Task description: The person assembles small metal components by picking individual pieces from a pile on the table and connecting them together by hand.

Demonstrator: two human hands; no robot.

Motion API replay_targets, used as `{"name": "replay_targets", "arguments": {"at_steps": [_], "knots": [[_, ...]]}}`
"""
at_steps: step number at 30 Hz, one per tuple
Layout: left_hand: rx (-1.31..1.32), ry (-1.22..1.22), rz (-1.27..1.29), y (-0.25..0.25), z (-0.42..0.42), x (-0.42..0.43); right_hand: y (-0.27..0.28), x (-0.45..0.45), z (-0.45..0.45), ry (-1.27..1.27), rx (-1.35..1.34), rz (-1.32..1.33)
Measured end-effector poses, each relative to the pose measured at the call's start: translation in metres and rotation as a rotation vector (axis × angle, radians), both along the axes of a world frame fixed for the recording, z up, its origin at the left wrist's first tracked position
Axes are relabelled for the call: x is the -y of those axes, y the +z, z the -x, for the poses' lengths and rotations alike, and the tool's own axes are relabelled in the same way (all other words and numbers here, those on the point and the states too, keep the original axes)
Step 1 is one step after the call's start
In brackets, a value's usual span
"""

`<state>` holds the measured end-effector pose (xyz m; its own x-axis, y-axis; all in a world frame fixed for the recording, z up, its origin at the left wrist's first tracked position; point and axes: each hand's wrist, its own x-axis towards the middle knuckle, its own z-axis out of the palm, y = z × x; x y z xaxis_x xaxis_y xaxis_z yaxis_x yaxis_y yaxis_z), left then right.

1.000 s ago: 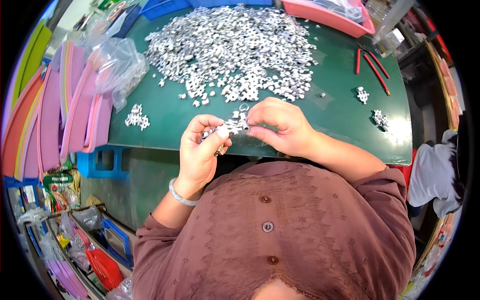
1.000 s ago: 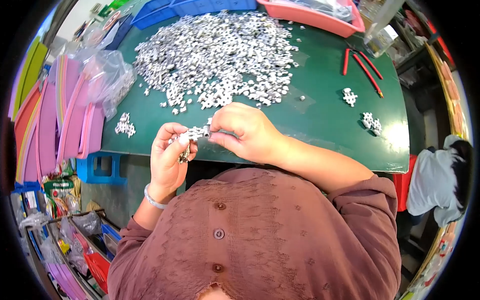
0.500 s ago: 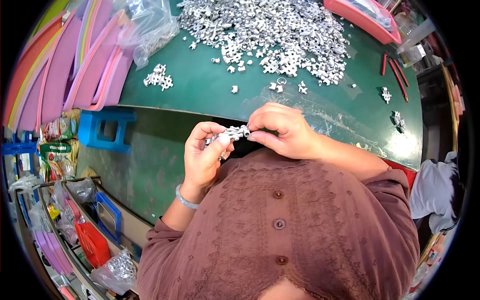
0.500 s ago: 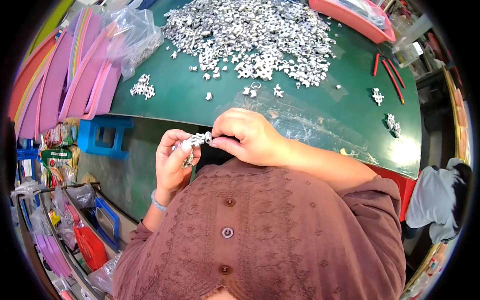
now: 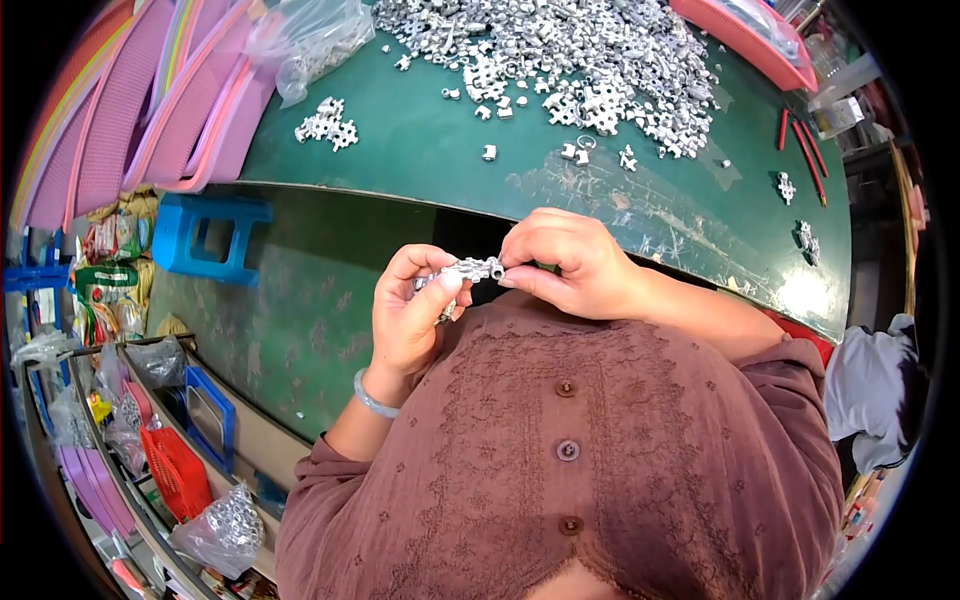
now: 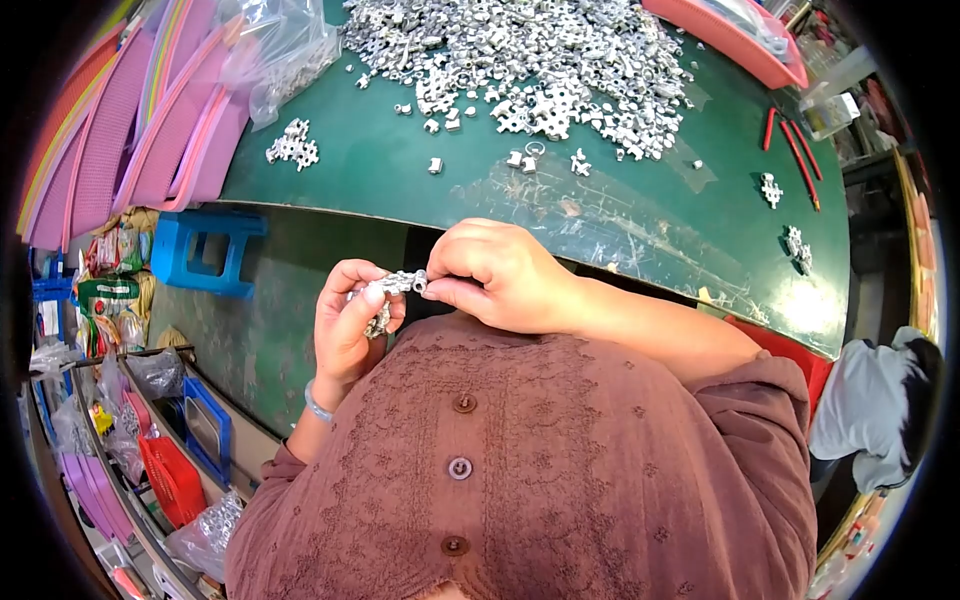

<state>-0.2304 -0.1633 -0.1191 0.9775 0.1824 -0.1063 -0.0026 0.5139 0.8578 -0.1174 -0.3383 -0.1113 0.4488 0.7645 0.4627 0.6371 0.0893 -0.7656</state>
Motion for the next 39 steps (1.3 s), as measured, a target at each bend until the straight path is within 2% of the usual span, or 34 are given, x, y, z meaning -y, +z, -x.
{"name": "replay_targets", "arguments": {"at_steps": [20, 29, 39], "knots": [[0.123, -0.099, -0.041, 0.018, -0.054, 0.034, 0.014, 0.043, -0.017, -0.270, -0.090, -0.147], [0.148, -0.078, -0.246, 0.031, -0.070, 0.063, 0.011, 0.071, -0.020, -0.301, -0.352, -0.186], [0.148, -0.103, -0.335, 0.033, -0.083, 0.084, 0.003, 0.092, -0.025, -0.229, -0.814, -0.324]]}}
